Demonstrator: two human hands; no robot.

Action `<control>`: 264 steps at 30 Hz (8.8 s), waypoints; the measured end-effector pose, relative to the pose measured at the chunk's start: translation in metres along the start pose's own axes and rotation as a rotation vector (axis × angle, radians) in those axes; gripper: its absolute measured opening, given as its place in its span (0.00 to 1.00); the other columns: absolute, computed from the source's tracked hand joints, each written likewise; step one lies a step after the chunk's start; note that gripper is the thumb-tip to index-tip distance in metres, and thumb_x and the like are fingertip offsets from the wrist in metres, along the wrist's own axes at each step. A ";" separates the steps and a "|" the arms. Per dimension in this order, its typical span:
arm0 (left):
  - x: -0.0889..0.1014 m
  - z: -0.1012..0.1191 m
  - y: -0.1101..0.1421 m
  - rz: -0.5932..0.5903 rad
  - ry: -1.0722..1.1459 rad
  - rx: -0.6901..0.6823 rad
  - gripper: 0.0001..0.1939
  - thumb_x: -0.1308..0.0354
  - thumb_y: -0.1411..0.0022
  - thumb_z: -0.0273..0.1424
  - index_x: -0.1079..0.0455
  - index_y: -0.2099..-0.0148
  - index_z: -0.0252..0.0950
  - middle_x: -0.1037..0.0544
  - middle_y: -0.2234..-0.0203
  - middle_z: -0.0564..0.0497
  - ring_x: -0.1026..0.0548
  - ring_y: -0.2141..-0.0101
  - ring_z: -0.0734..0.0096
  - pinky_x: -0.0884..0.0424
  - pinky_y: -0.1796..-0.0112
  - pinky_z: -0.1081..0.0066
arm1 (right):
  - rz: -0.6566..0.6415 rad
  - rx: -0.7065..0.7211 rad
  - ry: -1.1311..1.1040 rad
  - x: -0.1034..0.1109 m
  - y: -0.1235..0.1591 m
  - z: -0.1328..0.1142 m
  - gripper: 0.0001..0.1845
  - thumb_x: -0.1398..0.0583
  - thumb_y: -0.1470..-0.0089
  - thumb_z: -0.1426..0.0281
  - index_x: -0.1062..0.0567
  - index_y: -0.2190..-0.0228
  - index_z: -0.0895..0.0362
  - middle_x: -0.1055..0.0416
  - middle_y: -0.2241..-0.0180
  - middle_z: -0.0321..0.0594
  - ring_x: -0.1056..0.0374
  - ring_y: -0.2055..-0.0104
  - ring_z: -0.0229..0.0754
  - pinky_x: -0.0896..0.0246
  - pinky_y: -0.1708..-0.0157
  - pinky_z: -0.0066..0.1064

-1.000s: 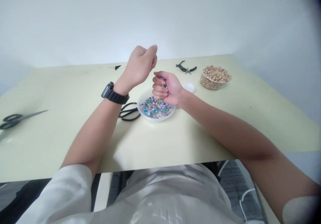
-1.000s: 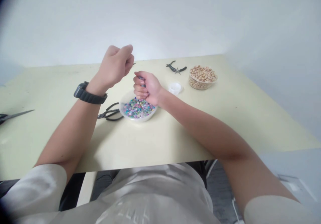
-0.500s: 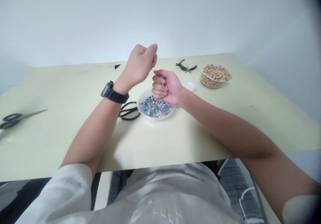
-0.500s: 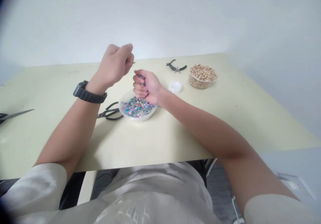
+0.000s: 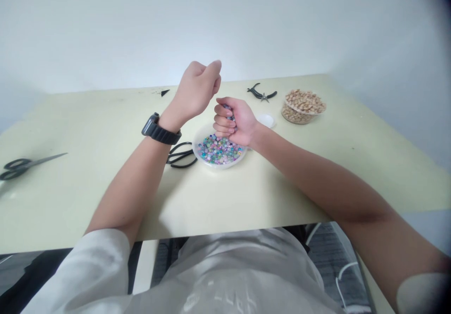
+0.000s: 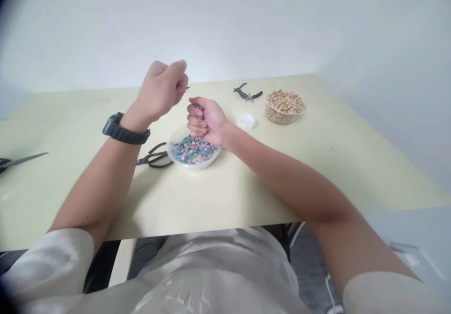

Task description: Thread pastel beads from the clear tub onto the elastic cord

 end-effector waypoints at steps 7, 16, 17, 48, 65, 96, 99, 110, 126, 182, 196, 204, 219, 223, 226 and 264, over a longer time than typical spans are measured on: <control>0.001 0.000 0.000 0.002 -0.008 0.000 0.26 0.53 0.32 0.37 0.51 0.83 0.40 0.49 0.86 0.52 0.49 0.78 0.71 0.51 0.72 0.63 | -0.022 0.027 0.000 0.001 -0.001 0.001 0.25 0.51 0.34 0.65 0.58 0.79 0.53 0.62 0.88 0.29 0.64 0.84 0.34 0.62 0.84 0.27; -0.001 -0.003 0.000 -0.015 0.014 -0.015 0.26 0.53 0.32 0.39 0.51 0.83 0.42 0.50 0.86 0.51 0.51 0.74 0.69 0.51 0.69 0.62 | 0.011 0.015 0.012 0.000 -0.001 0.000 0.25 0.52 0.34 0.65 0.59 0.79 0.54 0.62 0.88 0.30 0.65 0.84 0.34 0.63 0.84 0.27; -0.001 -0.003 0.000 -0.017 0.013 -0.015 0.26 0.53 0.32 0.39 0.51 0.83 0.42 0.50 0.86 0.51 0.51 0.74 0.69 0.52 0.69 0.62 | 0.013 0.019 0.011 0.000 -0.001 0.000 0.25 0.52 0.34 0.65 0.59 0.79 0.54 0.61 0.88 0.30 0.65 0.84 0.34 0.63 0.84 0.27; 0.002 -0.001 0.000 -0.008 -0.031 -0.038 0.26 0.54 0.32 0.38 0.51 0.83 0.40 0.49 0.87 0.53 0.49 0.77 0.72 0.48 0.71 0.64 | -0.021 0.015 -0.010 0.003 -0.003 0.001 0.25 0.51 0.35 0.67 0.59 0.80 0.54 0.61 0.88 0.30 0.63 0.85 0.33 0.62 0.83 0.28; 0.001 -0.001 -0.001 0.006 -0.017 -0.025 0.28 0.53 0.31 0.35 0.50 0.85 0.40 0.49 0.87 0.53 0.49 0.79 0.73 0.49 0.73 0.63 | -0.024 -0.011 -0.017 0.001 -0.002 0.000 0.24 0.51 0.36 0.67 0.60 0.78 0.53 0.63 0.88 0.28 0.66 0.85 0.33 0.65 0.85 0.28; 0.002 0.001 0.000 -0.011 -0.020 -0.012 0.27 0.52 0.33 0.38 0.50 0.84 0.40 0.49 0.86 0.52 0.49 0.78 0.72 0.50 0.72 0.62 | -0.008 -0.015 -0.007 0.002 -0.002 0.000 0.24 0.50 0.36 0.66 0.59 0.78 0.54 0.62 0.88 0.28 0.66 0.85 0.32 0.67 0.86 0.26; 0.002 0.001 0.001 -0.003 -0.029 -0.002 0.27 0.52 0.33 0.39 0.50 0.84 0.41 0.48 0.87 0.52 0.49 0.78 0.71 0.51 0.73 0.62 | -0.010 -0.010 -0.010 0.002 -0.002 0.000 0.24 0.50 0.36 0.66 0.59 0.78 0.54 0.62 0.88 0.28 0.66 0.85 0.32 0.67 0.86 0.26; 0.001 -0.002 0.000 -0.011 -0.056 0.022 0.26 0.52 0.34 0.42 0.51 0.83 0.40 0.48 0.86 0.51 0.49 0.76 0.69 0.52 0.72 0.61 | -0.005 -0.001 0.000 0.001 -0.001 -0.001 0.24 0.50 0.36 0.66 0.59 0.78 0.53 0.62 0.88 0.28 0.66 0.85 0.32 0.66 0.85 0.26; 0.002 -0.001 -0.001 -0.011 -0.031 -0.017 0.26 0.52 0.34 0.41 0.50 0.83 0.40 0.48 0.85 0.52 0.49 0.77 0.70 0.50 0.72 0.62 | -0.012 -0.001 0.053 -0.001 0.000 -0.001 0.25 0.50 0.34 0.65 0.58 0.79 0.53 0.62 0.88 0.29 0.65 0.84 0.33 0.62 0.85 0.26; 0.016 0.016 0.003 -0.001 -0.120 -0.005 0.29 0.59 0.23 0.43 0.52 0.78 0.36 0.50 0.82 0.55 0.47 0.77 0.83 0.48 0.70 0.72 | 0.094 0.163 0.441 0.001 0.005 0.003 0.28 0.48 0.33 0.62 0.45 0.84 0.55 0.53 0.88 0.30 0.60 0.85 0.31 0.62 0.82 0.26; 0.003 0.013 0.011 -0.223 -0.210 -0.028 0.28 0.51 0.28 0.39 0.51 0.81 0.38 0.50 0.86 0.54 0.51 0.82 0.75 0.50 0.76 0.65 | 0.054 0.053 0.393 -0.001 0.004 0.006 0.23 0.49 0.35 0.63 0.45 0.82 0.55 0.52 0.88 0.30 0.61 0.87 0.30 0.67 0.87 0.24; -0.005 0.007 0.006 -0.175 -0.309 -0.120 0.28 0.48 0.28 0.37 0.51 0.81 0.39 0.51 0.87 0.55 0.49 0.81 0.73 0.48 0.75 0.65 | 0.038 0.017 0.261 0.002 0.001 0.004 0.20 0.51 0.37 0.66 0.49 0.80 0.54 0.53 0.87 0.30 0.61 0.86 0.30 0.67 0.87 0.23; -0.030 0.001 0.012 0.175 -0.073 -0.060 0.28 0.52 0.25 0.42 0.48 0.78 0.39 0.42 0.87 0.53 0.38 0.79 0.71 0.44 0.76 0.66 | 0.224 0.255 0.143 0.009 -0.002 -0.001 0.19 0.49 0.42 0.67 0.51 0.81 0.54 0.54 0.88 0.31 0.60 0.86 0.30 0.66 0.86 0.24; -0.031 -0.002 0.013 0.202 -0.013 -0.018 0.28 0.52 0.25 0.43 0.48 0.79 0.39 0.41 0.87 0.53 0.37 0.80 0.72 0.44 0.76 0.67 | 0.255 0.287 0.138 0.009 -0.003 -0.001 0.20 0.48 0.42 0.65 0.50 0.81 0.54 0.53 0.88 0.31 0.59 0.86 0.31 0.66 0.86 0.24; -0.030 -0.002 0.012 0.208 0.010 -0.011 0.28 0.53 0.25 0.43 0.48 0.79 0.40 0.42 0.87 0.54 0.38 0.80 0.72 0.43 0.77 0.68 | 0.251 0.285 0.163 0.008 -0.003 -0.002 0.22 0.48 0.40 0.63 0.51 0.80 0.54 0.54 0.88 0.30 0.59 0.86 0.31 0.65 0.86 0.25; -0.028 0.004 0.014 0.164 0.065 0.035 0.28 0.54 0.25 0.40 0.39 0.79 0.37 0.38 0.90 0.52 0.33 0.83 0.74 0.38 0.80 0.75 | 0.262 0.326 0.091 0.008 -0.004 -0.004 0.20 0.45 0.44 0.65 0.50 0.80 0.54 0.45 0.84 0.33 0.50 0.85 0.31 0.61 0.86 0.25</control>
Point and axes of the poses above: each hand's wrist, its own y-axis away from the middle knuckle, its own x-axis out of the back of the hand, z = x × y, the point moved 4 cm from there along -y, towards the middle knuckle
